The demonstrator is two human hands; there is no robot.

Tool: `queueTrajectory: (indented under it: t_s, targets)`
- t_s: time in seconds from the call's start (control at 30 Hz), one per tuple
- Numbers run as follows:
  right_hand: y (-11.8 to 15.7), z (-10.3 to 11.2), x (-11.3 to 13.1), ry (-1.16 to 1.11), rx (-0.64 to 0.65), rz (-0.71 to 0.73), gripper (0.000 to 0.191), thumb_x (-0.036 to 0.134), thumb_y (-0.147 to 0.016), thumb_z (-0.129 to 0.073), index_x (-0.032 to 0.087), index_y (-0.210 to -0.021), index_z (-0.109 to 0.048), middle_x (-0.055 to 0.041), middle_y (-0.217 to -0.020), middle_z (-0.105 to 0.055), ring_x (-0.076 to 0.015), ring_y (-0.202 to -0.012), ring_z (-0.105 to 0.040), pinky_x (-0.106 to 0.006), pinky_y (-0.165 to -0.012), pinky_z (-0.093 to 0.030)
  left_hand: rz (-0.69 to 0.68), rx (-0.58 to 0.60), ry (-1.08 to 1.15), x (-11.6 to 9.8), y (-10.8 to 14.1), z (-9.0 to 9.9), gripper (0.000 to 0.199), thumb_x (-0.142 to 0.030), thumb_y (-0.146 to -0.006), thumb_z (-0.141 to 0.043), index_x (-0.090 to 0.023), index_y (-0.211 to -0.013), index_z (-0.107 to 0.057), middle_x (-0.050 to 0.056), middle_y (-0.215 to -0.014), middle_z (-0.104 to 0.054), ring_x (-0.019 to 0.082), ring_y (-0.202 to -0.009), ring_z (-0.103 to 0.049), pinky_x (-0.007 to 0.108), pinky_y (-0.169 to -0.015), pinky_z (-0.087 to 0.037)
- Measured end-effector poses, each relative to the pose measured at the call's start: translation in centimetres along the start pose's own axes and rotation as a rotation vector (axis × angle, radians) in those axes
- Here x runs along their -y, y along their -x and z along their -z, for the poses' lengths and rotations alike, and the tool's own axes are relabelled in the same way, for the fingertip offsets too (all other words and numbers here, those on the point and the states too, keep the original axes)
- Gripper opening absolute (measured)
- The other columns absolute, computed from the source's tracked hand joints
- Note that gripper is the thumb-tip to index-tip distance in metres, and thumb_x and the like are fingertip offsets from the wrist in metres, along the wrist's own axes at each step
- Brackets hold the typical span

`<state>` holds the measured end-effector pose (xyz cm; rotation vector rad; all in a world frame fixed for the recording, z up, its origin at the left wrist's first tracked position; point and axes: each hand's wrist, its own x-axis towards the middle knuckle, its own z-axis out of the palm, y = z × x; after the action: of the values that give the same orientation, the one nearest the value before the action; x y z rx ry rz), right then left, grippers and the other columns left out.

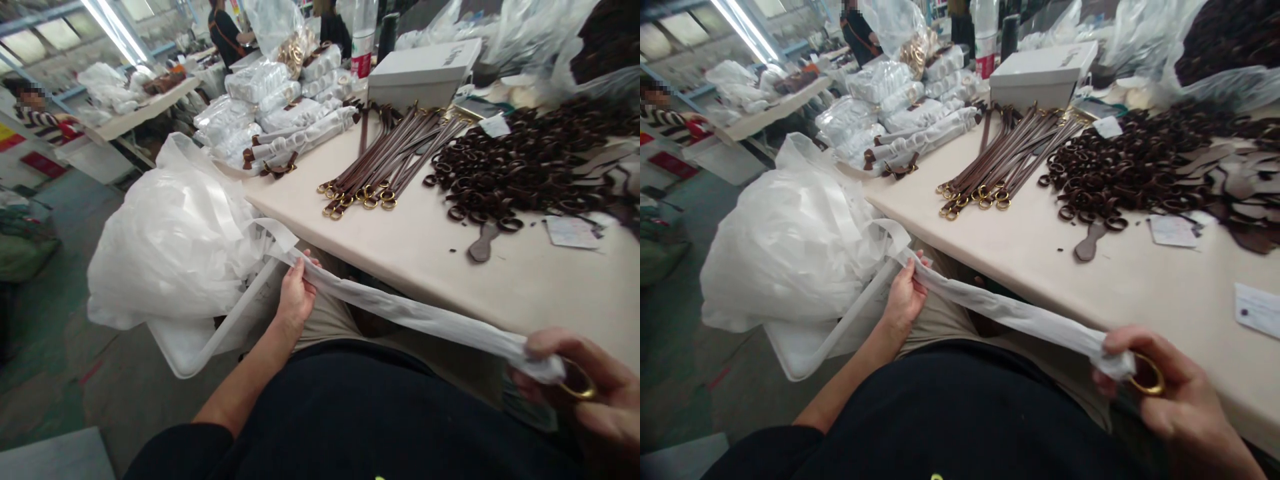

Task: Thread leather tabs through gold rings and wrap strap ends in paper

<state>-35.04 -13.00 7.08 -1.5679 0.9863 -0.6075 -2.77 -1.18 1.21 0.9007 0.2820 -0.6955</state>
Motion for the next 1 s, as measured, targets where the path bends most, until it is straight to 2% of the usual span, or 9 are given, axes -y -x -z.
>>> queueTrajectory:
  t_s: [0.1,0.17,0.3,0.4,0.5,0.6,0.73,0.9,1.0]
  targets:
    - [-0.9,-0.6,0.6,-0.269,-0.105,-0.039,0.051,0.066,-0.057,-0.086,0.03,-0.086,-0.063,-0.0037,-0.068,-0.054,-0.0182,-0.055,-0.054,-0.03,-0.049,-0.042,-0.021,0.124,-0.122,1.2,0.7,0.1,0.028,-0.026,-0.086,-0.071,-0.013,-0.11,-0.069,0.003,-0.075,-0.071,0.013,-0.069,-0.067,0.023,-0.068,-0.052]
    - [-2.7,-1.3,0.9,-0.203,-0.074,0.033,0.04,0.059,-0.066,-0.085,0.028,-0.083,-0.067,-0.0038,-0.071,-0.056,-0.0151,-0.054,-0.052,-0.028,-0.049,-0.04,-0.019,0.18,-0.177,1.6,1.3,0.0,0.039,-0.032,-0.08,-0.078,-0.015,-0.114,-0.068,0.002,-0.076,-0.071,0.013,-0.069,-0.066,0.023,-0.068,-0.051]
    - [-6.7,-4.6,0.6,0.078,0.362,0.344,0.028,0.049,-0.084,-0.073,0.022,-0.086,-0.078,-0.0091,-0.091,-0.064,-0.0201,-0.08,-0.062,-0.031,-0.072,-0.051,0.023,0.337,-0.25,1.8,2.8,-0.7,0.048,-0.038,-0.074,-0.083,-0.016,-0.115,-0.068,0.0,-0.074,-0.069,0.012,-0.067,-0.063,0.022,-0.064,-0.049]
    - [-8.1,-8.9,-0.3,0.034,0.742,0.391,0.037,0.053,-0.091,-0.063,0.019,-0.089,-0.078,-0.011,-0.116,-0.062,-0.0242,-0.106,-0.059,-0.036,-0.096,-0.048,0.05,0.375,-0.259,1.5,3.4,-0.9,0.05,-0.041,-0.074,-0.083,-0.018,-0.116,-0.068,-0.001,-0.074,-0.068,0.012,-0.067,-0.063,0.022,-0.065,-0.05]
    - [-8.4,-13.4,-1.8,-0.083,0.997,0.338,0.052,0.063,-0.092,-0.055,0.015,-0.091,-0.075,-0.0079,-0.1,-0.065,-0.0199,-0.091,-0.061,-0.03,-0.085,-0.049,0.022,0.353,-0.297,1.4,3.3,-0.5,0.054,-0.045,-0.076,-0.081,-0.02,-0.121,-0.067,0.0,-0.079,-0.071,0.012,-0.07,-0.065,0.023,-0.07,-0.052]
    - [-8.7,-16.4,-2.9,-0.042,0.906,0.32,0.054,0.063,-0.092,-0.055,0.013,-0.086,-0.073,-0.0034,-0.079,-0.063,-0.016,-0.074,-0.058,-0.025,-0.07,-0.045,-0.022,0.398,-0.496,1.5,2.9,0.1,0.053,-0.05,-0.08,-0.076,-0.019,-0.122,-0.068,0.006,-0.092,-0.075,0.017,-0.08,-0.068,0.027,-0.078,-0.053]
    - [-9.6,-16.9,-2.8,0.012,0.742,0.413,0.043,0.053,-0.093,-0.057,0.015,-0.079,-0.072,-0.0027,-0.077,-0.063,-0.0172,-0.074,-0.058,-0.027,-0.072,-0.046,-0.066,0.536,-0.811,0.8,2.1,0.5,0.041,-0.049,-0.085,-0.07,-0.017,-0.11,-0.074,0.012,-0.103,-0.075,0.023,-0.098,-0.067,0.033,-0.093,-0.049]
    - [-10.2,-14.6,-1.8,-0.154,0.653,0.294,0.034,0.048,-0.091,-0.062,0.016,-0.09,-0.075,-0.0108,-0.125,-0.063,-0.0236,-0.113,-0.059,-0.033,-0.098,-0.044,-0.282,0.542,-1.106,-0.8,1.2,1.2,0.028,-0.039,-0.092,-0.061,-0.019,-0.106,-0.075,0.009,-0.104,-0.074,0.025,-0.104,-0.065,0.033,-0.098,-0.043]
    - [-10.6,-14.0,-0.7,-0.315,0.632,0.138,0.041,0.054,-0.09,-0.063,0.014,-0.088,-0.072,-0.0115,-0.135,-0.057,-0.024,-0.118,-0.055,-0.032,-0.097,-0.044,-0.293,0.666,-1.234,-0.3,1.4,2.1,0.026,-0.036,-0.094,-0.057,-0.021,-0.105,-0.075,0.009,-0.107,-0.074,0.027,-0.104,-0.063,0.035,-0.096,-0.043]
